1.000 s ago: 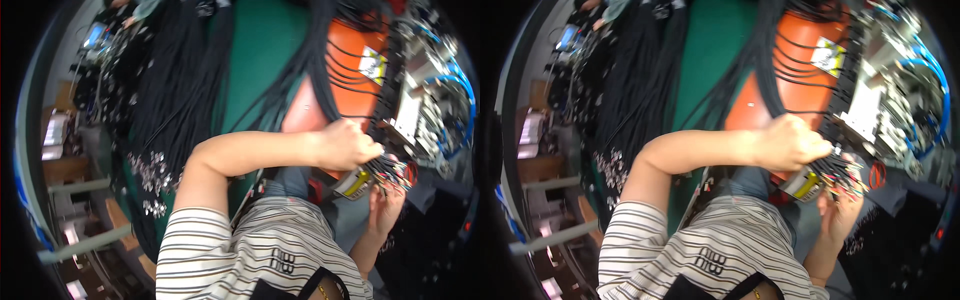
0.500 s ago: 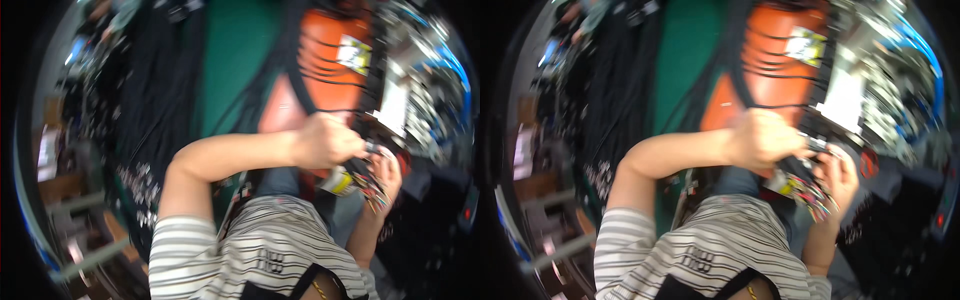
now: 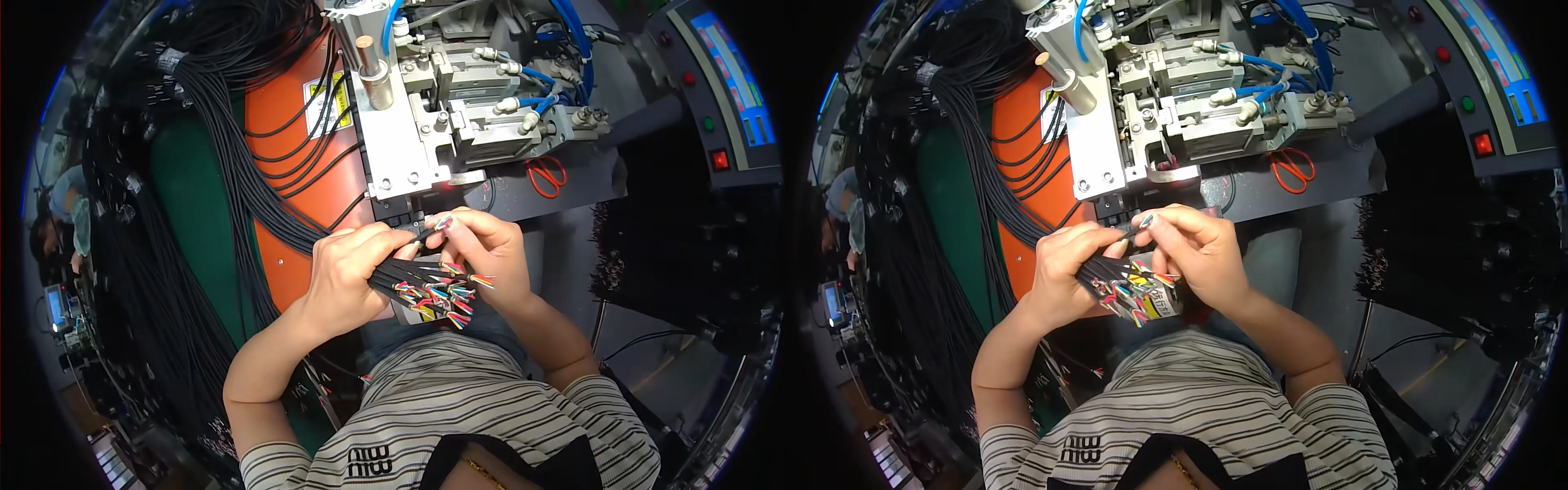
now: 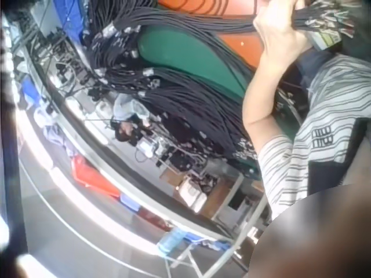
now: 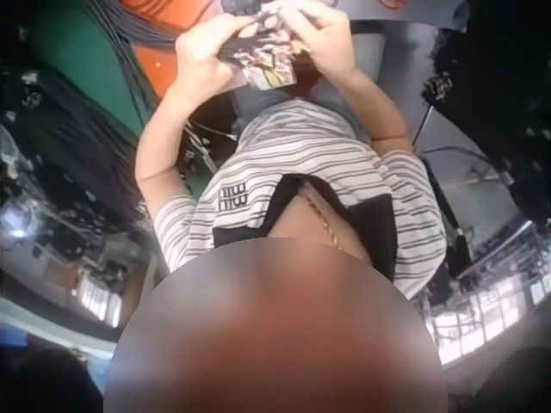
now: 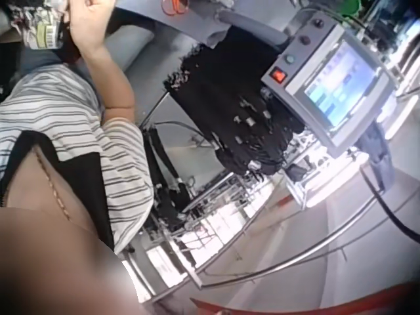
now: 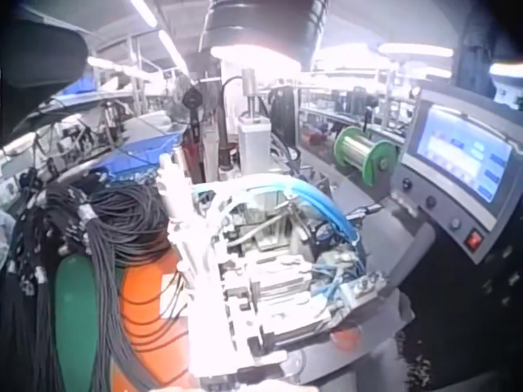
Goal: Manually inserting and organizing black wires into a connector assembly on a production machine.
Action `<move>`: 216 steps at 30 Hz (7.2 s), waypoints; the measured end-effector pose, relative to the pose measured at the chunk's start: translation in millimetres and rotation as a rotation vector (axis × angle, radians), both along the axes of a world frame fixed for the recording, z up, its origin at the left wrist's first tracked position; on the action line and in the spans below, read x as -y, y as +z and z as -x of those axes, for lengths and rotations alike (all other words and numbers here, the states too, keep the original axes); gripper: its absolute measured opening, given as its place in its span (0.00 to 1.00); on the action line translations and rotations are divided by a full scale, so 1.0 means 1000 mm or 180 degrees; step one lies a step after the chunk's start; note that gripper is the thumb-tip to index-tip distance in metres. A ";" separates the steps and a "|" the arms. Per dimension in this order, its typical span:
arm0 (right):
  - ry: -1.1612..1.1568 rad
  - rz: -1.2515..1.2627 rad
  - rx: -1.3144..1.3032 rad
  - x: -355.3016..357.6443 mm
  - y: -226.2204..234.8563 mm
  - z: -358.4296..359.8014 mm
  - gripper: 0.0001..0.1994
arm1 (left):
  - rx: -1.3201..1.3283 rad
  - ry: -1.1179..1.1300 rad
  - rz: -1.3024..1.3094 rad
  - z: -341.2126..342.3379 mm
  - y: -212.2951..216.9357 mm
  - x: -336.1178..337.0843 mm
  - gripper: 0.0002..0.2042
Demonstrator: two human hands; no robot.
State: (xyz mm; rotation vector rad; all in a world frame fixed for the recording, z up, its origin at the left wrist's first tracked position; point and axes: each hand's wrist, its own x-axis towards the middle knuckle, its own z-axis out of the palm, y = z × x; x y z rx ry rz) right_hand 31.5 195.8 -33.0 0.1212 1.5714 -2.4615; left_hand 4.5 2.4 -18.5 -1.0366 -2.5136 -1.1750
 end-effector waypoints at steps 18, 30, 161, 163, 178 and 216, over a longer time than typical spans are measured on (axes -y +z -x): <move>0.0110 -0.1650 -0.1575 -0.006 -0.008 0.004 0.07 | -0.0147 -0.0210 0.0323 -0.004 0.006 -0.002 0.13; 0.0197 -0.0357 -0.0874 0.000 -0.009 0.001 0.10 | -0.0353 -0.0015 0.0665 -0.009 0.011 -0.004 0.14; 0.0328 -0.1042 -0.1642 -0.016 -0.019 0.016 0.06 | -0.0112 -0.0231 0.0583 -0.003 0.017 -0.009 0.14; 0.0322 -0.0549 -0.1154 -0.012 -0.018 0.013 0.06 | -0.0544 -0.0018 0.1385 -0.010 0.024 -0.014 0.13; 0.0566 0.0214 -0.0735 -0.016 -0.012 0.015 0.11 | -0.0013 -0.0216 0.0389 0.001 0.009 -0.014 0.15; 0.1232 -0.1245 -0.0958 -0.035 0.003 0.031 0.04 | 0.0881 -0.0730 0.0181 0.010 0.012 -0.006 0.12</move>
